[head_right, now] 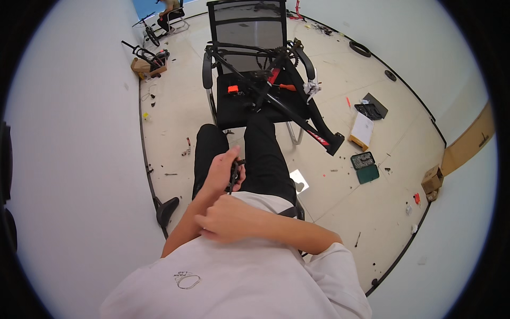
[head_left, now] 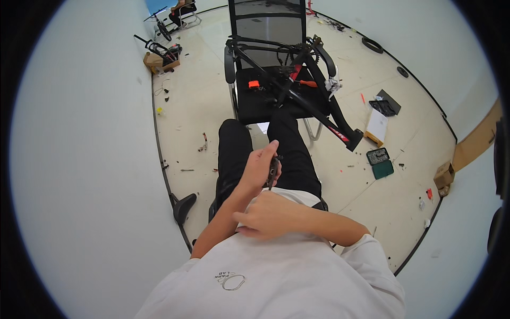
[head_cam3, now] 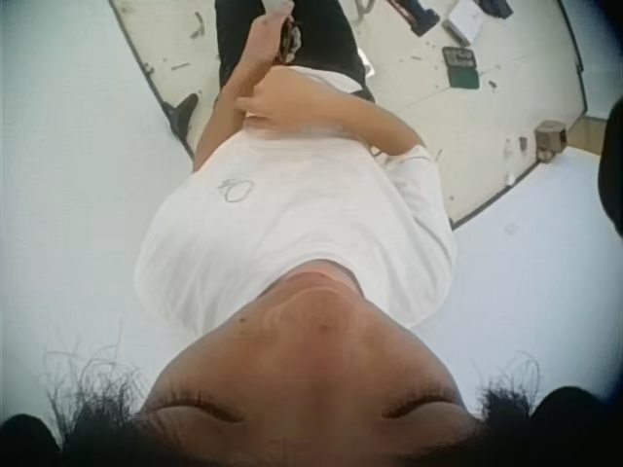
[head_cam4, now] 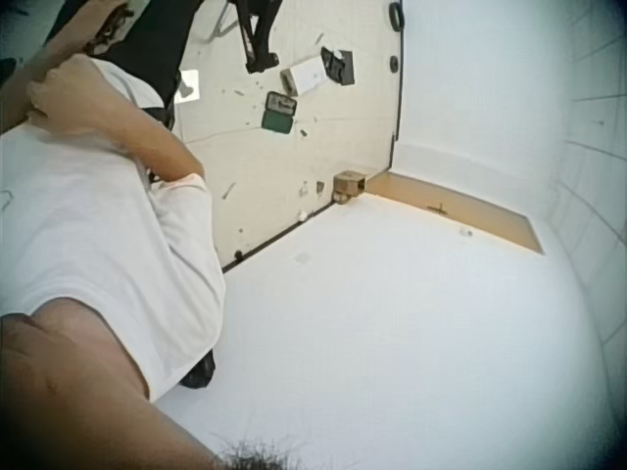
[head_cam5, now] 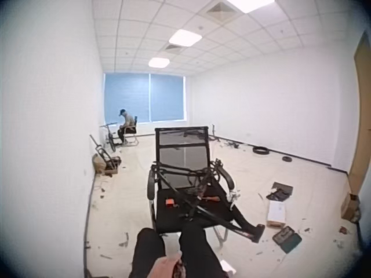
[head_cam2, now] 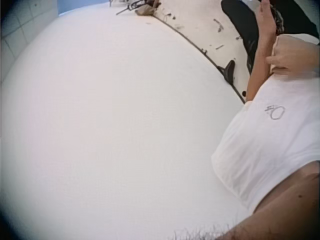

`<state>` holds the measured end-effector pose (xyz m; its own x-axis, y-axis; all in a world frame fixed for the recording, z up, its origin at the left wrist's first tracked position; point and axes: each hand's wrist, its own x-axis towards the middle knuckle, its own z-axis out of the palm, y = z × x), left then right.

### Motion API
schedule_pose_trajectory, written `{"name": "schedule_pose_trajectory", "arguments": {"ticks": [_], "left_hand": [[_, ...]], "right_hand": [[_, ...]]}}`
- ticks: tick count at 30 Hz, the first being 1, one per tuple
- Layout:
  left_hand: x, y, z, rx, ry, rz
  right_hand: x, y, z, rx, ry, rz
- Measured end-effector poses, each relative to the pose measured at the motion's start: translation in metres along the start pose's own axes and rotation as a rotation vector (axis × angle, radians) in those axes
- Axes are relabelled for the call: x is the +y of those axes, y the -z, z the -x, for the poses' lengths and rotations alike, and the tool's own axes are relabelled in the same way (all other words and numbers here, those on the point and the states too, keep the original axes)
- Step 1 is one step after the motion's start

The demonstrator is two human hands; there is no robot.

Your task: The person assembles a small mechanical component using a screwdriver and small parts. They insert a screw, tighten it, and repeatedly adjust the assembly while seated.

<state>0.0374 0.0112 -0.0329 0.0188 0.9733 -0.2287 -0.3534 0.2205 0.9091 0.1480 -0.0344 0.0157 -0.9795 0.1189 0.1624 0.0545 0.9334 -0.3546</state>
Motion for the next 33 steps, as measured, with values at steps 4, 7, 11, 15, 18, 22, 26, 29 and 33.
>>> {"name": "schedule_pose_trajectory", "arguments": {"ticks": [4, 7, 11, 15, 18, 22, 26, 29, 33], "left_hand": [[0.023, 0.013, 0.006, -0.094, 0.065, 0.017], [0.019, 0.011, 0.008, -0.180, -0.015, -0.043], [0.015, -0.002, 0.012, -0.218, -0.053, -0.088], [-0.006, -0.008, 0.009, -0.212, -0.018, -0.215], [-0.024, -0.005, 0.001, -0.214, -0.068, -0.304], [-0.025, 0.004, -0.012, -0.096, -0.173, -0.286], [0.005, 0.008, -0.005, -0.005, -0.013, -0.131], [0.020, 0.022, 0.000, -0.006, -0.014, 0.028], [0.031, 0.020, 0.007, -0.050, -0.056, 0.031]], "right_hand": [[0.044, -0.025, 0.024, -0.059, -0.151, 0.291], [0.067, -0.009, 0.045, 0.050, -0.320, 0.266], [0.086, 0.044, 0.057, 0.200, -0.550, -0.145], [0.098, 0.067, 0.058, 0.425, -0.340, -0.550], [0.067, 0.077, 0.031, 0.524, -0.267, -0.658], [0.015, 0.050, 0.009, 0.352, 0.027, -0.369], [0.014, 0.013, 0.013, 0.413, 0.205, -0.160], [0.019, 0.024, 0.035, -0.130, -0.207, -0.250], [0.064, 0.024, 0.049, 0.221, -0.430, -0.164]]}}
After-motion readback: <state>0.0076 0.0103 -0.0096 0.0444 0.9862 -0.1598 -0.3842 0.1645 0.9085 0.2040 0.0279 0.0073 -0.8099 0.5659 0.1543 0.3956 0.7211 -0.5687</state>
